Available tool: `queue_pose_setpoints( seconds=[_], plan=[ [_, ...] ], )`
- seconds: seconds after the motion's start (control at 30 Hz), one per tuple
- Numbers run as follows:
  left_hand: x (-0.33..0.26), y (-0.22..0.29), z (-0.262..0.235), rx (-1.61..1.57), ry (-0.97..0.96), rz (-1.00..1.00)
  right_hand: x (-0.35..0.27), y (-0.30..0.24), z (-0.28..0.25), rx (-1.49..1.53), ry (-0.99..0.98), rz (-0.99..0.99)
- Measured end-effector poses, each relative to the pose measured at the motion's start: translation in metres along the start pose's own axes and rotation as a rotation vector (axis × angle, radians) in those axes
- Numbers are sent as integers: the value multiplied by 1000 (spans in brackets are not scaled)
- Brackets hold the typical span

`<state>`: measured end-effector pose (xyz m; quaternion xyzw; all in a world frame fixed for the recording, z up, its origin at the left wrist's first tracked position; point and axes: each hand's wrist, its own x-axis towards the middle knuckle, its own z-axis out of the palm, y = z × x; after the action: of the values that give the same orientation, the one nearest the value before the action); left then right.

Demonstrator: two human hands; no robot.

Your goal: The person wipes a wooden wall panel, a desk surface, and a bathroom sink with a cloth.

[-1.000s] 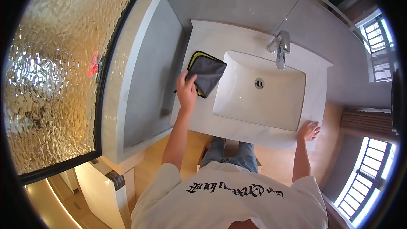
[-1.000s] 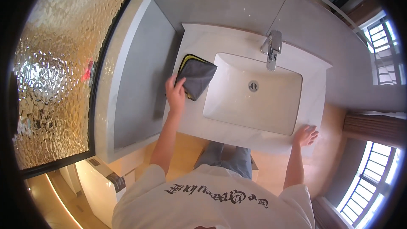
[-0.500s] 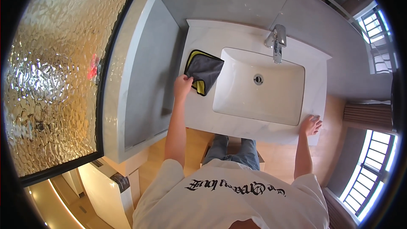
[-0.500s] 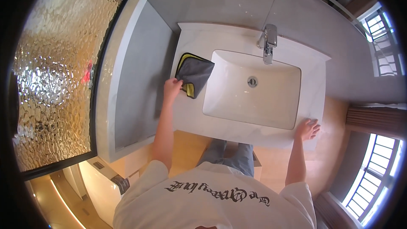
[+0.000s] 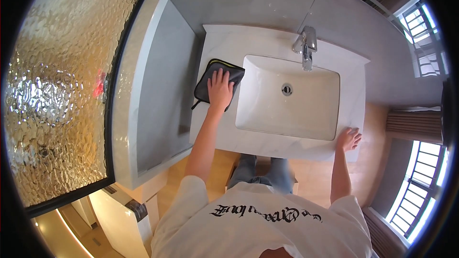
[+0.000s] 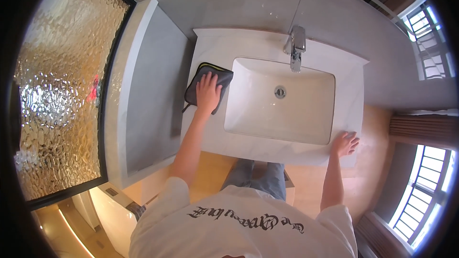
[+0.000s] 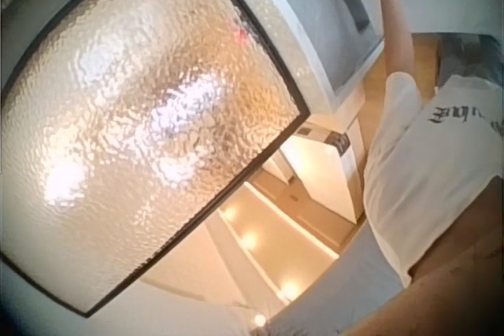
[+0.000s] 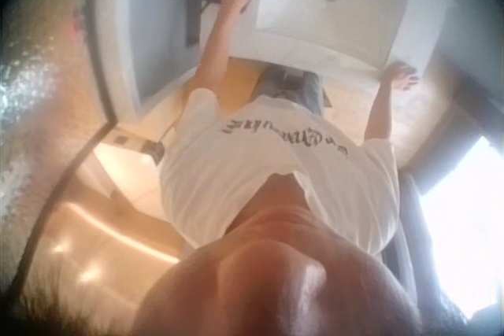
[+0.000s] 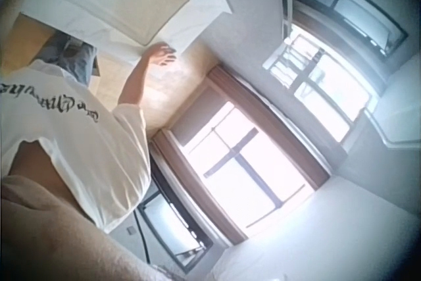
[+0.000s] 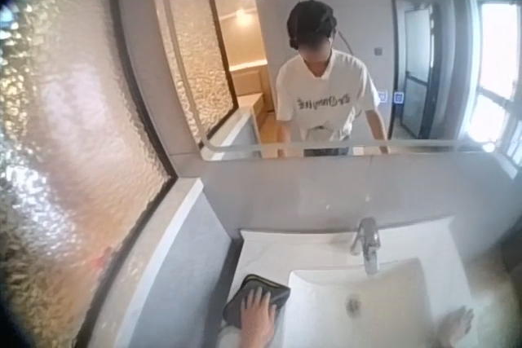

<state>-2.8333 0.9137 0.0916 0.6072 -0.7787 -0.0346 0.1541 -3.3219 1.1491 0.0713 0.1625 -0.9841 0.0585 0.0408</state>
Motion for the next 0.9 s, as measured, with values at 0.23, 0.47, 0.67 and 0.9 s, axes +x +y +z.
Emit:
queue_pose_setpoints(
  seconds=[0.23, 0.47, 0.67, 0.9],
  plan=[
    [83, -3, 40, 71, 64, -44, 0, 1, 0, -16, 2, -2],
    [43, 17, 39, 110, 66, -203, 2, 9, 7, 9, 37, -20],
    [-179, 57, -23, 97, -150, -246, 6, 14, 16, -26, 47, 24],
    [-41, 13, 5, 185, 44, -211, 0, 9, 6, -29, -8, 36]
  ],
)
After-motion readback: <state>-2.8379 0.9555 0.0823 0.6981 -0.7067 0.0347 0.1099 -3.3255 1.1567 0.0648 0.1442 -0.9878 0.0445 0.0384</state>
